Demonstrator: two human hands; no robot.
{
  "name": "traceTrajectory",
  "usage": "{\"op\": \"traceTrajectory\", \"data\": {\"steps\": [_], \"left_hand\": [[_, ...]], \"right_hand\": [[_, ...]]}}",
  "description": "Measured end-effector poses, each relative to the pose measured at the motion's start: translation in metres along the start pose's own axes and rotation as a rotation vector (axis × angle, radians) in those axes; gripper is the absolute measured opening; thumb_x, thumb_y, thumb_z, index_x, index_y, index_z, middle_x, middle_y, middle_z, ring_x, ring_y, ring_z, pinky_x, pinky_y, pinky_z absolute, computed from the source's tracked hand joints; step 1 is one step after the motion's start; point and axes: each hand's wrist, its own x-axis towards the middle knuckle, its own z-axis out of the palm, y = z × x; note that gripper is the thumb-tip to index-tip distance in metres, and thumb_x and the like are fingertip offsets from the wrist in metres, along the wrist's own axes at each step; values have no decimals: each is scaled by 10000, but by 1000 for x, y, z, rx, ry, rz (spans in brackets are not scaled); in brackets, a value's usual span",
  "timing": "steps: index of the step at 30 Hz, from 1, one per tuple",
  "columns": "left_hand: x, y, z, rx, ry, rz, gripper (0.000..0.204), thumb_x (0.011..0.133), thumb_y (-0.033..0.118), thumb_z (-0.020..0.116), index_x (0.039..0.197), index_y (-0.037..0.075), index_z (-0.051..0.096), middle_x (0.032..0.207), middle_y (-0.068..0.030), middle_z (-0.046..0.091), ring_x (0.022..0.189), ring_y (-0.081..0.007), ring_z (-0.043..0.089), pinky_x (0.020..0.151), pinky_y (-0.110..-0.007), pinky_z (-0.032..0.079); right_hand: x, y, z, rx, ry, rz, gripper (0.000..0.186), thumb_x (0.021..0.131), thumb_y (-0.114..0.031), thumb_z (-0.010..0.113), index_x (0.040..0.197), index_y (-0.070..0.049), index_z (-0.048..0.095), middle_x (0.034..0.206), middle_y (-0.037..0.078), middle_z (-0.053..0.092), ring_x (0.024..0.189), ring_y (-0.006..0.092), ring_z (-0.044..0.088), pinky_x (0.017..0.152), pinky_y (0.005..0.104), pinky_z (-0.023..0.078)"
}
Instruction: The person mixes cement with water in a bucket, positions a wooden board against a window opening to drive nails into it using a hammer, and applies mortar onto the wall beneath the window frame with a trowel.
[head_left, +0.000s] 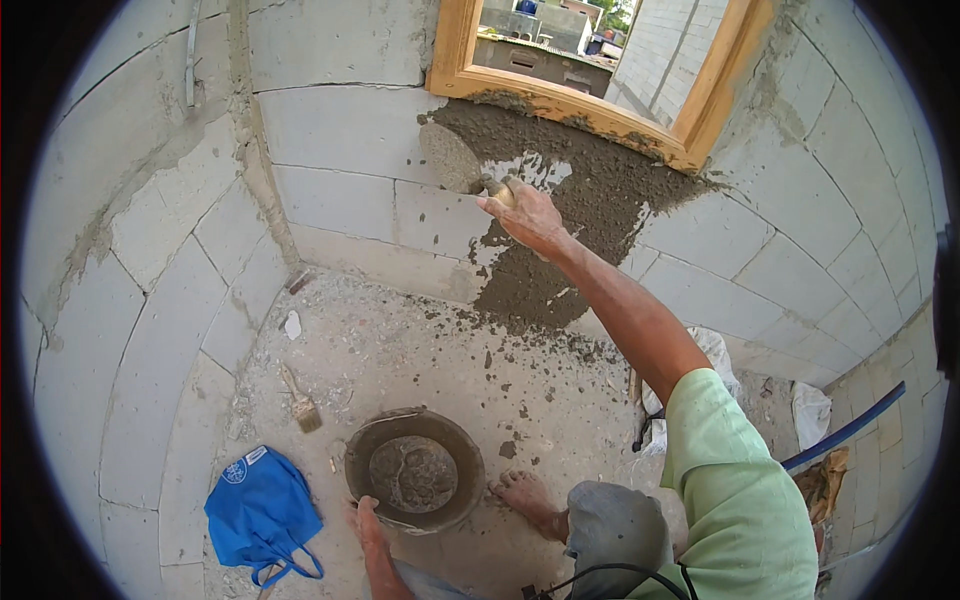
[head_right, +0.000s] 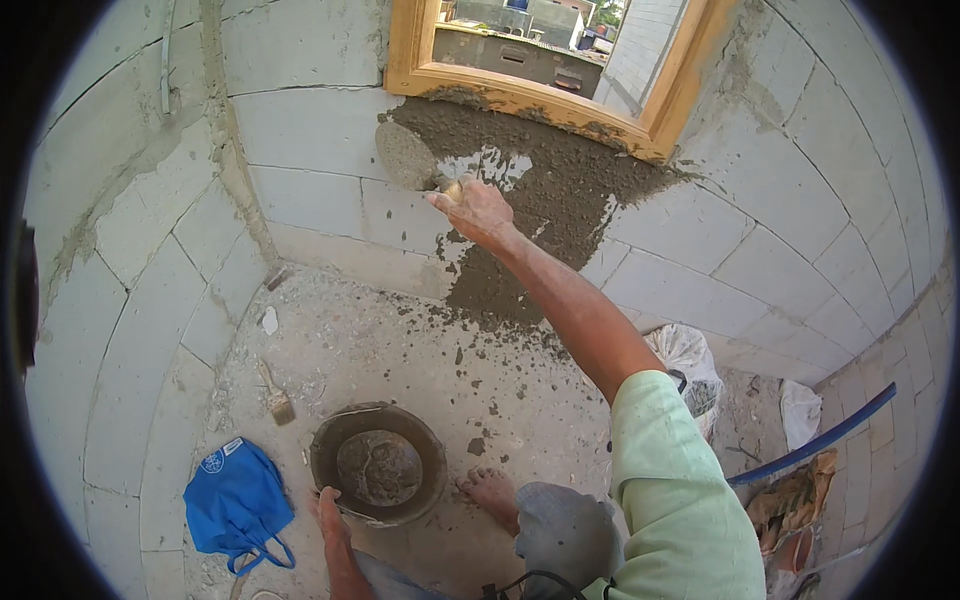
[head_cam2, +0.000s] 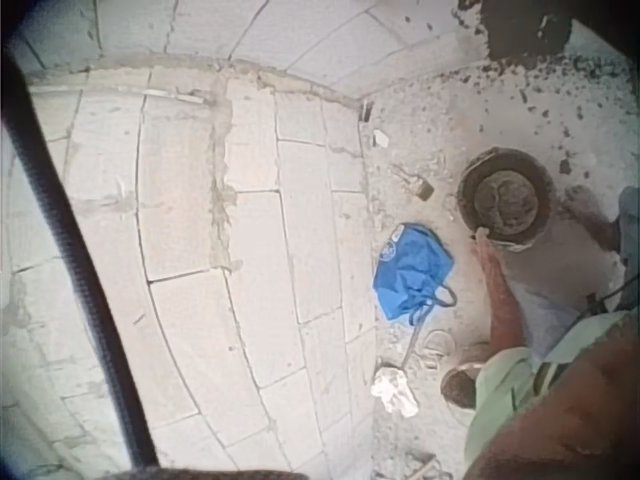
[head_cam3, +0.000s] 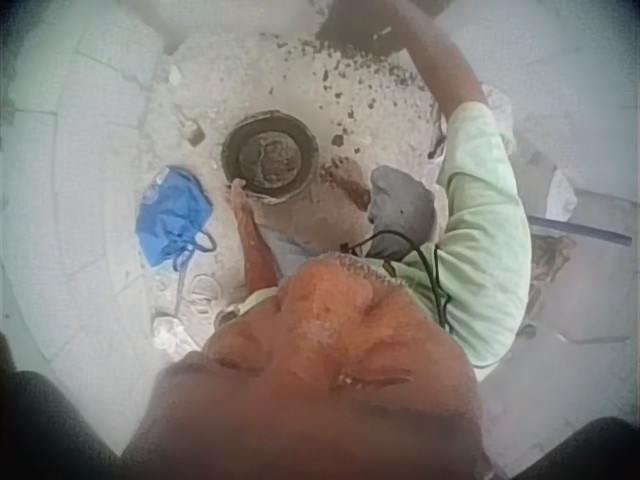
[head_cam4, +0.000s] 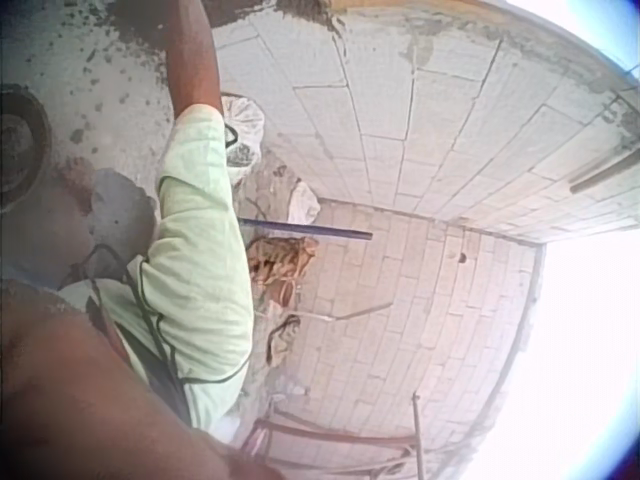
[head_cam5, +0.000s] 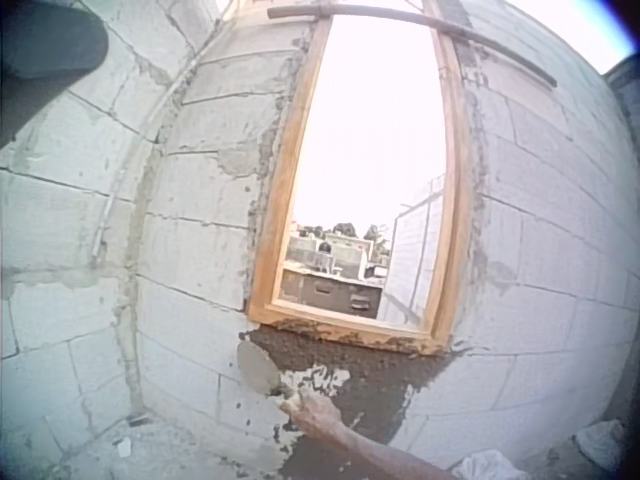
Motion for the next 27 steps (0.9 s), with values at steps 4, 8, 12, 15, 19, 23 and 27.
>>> {"op": "traceTrajectory", "data": {"steps": [4,8,12,15,19,23,27], "left_hand": [[-2,4,0,-15,-28,5,309,664,66,542,967,25,496,905,-63,523,818,-171,480,773,-293,406],[-2,1,-1,-11,-13,-29,367,659,69,544,1018,7,499,941,-78,539,848,-187,499,802,-303,413],[8,-13,-6,-48,-39,-21,377,657,76,542,1024,1,495,946,-86,542,850,-195,502,804,-303,412],[21,-28,-14,-36,-59,-22,361,658,77,539,1009,2,499,947,-86,544,845,-196,500,798,-306,414],[32,-46,-23,5,-34,-63,324,661,76,537,975,7,503,927,-76,539,826,-189,488,779,-311,417],[36,-52,-24,-7,-47,-51,288,666,77,536,945,18,494,902,-65,526,809,-183,479,762,-308,415],[33,-45,-17,-44,-31,-55,247,675,74,539,912,38,481,879,-54,510,795,-172,475,739,-301,409]], "right_hand": [[4,6,-1,166,-66,-33,581,855,-544,603,951,29,601,848,193,644,812,309,653,713,435,507],[2,17,-19,347,-64,82,548,850,-527,626,870,20,608,733,143,609,656,216,632,595,376,508],[-19,37,-48,428,-46,111,540,850,-523,630,856,14,578,683,102,567,561,154,588,510,331,486],[-43,55,-70,397,30,156,541,855,-524,623,833,12,557,667,101,552,552,159,574,508,334,478],[-72,74,-78,144,126,181,525,866,-514,620,778,-4,526,673,123,549,615,198,579,563,380,465],[-71,68,-68,40,67,85,525,849,-499,641,827,18,552,770,170,601,719,267,604,672,412,462],[-32,40,-44,-5,93,-17,545,850,-514,622,857,27,565,811,199,617,774,319,621,708,443,463]]}}
